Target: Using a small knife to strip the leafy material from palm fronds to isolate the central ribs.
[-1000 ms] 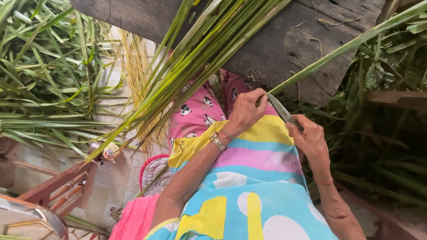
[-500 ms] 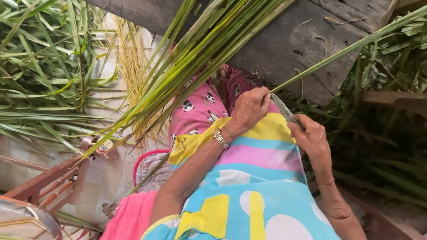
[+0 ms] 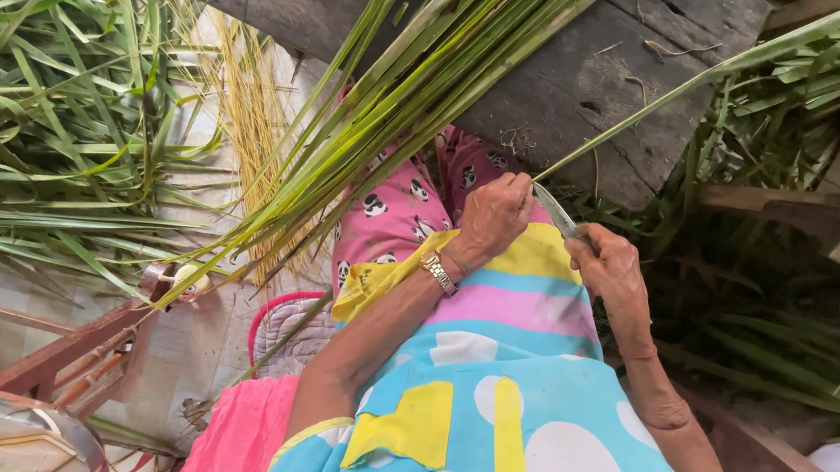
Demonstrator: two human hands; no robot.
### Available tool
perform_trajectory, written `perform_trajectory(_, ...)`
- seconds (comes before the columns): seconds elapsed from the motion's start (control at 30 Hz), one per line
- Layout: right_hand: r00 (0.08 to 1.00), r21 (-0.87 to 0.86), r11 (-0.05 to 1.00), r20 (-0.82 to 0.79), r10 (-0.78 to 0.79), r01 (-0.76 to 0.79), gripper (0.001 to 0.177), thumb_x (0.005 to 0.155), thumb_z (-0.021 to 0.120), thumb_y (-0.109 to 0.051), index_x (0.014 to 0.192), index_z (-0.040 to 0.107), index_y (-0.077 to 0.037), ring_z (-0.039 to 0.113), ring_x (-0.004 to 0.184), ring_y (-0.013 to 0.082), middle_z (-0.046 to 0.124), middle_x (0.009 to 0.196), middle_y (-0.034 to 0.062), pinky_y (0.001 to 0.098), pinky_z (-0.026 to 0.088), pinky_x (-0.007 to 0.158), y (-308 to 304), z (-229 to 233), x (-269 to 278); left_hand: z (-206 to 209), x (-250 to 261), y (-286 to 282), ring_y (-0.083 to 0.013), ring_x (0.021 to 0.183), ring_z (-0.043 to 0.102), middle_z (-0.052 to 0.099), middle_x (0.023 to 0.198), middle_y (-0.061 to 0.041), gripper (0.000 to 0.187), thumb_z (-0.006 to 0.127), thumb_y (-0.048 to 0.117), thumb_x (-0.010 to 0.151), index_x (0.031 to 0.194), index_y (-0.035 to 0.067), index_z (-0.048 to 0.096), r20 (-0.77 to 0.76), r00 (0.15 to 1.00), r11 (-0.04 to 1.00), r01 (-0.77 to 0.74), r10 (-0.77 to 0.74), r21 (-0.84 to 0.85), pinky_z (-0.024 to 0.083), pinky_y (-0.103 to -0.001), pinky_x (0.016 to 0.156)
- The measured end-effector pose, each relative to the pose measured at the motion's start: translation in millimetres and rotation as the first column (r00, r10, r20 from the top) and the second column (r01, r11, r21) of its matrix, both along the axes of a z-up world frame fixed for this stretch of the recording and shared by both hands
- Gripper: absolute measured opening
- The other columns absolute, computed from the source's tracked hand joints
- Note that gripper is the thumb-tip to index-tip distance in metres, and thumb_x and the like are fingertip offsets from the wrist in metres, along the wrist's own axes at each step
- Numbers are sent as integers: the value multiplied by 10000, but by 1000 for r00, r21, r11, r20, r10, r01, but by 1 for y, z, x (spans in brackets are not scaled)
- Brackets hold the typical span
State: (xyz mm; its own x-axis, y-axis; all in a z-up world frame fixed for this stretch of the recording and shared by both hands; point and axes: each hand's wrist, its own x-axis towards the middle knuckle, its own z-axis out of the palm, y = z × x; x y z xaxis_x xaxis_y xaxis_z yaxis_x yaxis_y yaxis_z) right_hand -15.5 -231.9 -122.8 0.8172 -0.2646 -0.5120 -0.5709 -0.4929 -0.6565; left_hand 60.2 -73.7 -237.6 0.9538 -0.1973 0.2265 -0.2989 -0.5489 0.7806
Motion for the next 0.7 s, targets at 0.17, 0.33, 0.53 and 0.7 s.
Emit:
perform_trajectory(0.17,1000,0,1000,-4,-10,10,162,958,635,-30,1050,706,83,521,316,207,590,629,138,324,444,259,9,7,9,2,2,3,-299,608,661,515,676,-52,126,577,191,889,789,165,505,11,1000,1000,-14,14,0,547,-414,511)
perform_trajectory(0.33,999,47,998,32,-33,32,181,948,636,-34,1061,707,87,465,339,142,585,612,122,286,388,235,16,3,11,1,2,6,-283,618,666,516,685,-44,115,571,194,894,799,172,511,37,999,999,-25,24,32,552,-394,520)
perform_trajectory(0.53,996,68,996,71,-54,49,197,960,622,-40,1092,713,75,442,333,116,567,596,100,271,358,237,23,5,19,2,-3,5,-274,627,667,517,698,-27,75,583,181,877,828,171,528,46,999,999,12,-14,47,563,-394,532)
perform_trajectory(0.7,961,-342,923,145,235,-175,380,911,777,-224,1270,711,-119,738,860,405,761,944,186,512,590,747,-5,-36,17,8,3,6,-310,612,671,531,707,-47,118,559,216,931,835,155,530,17,1000,1000,-8,7,19,557,-420,519)
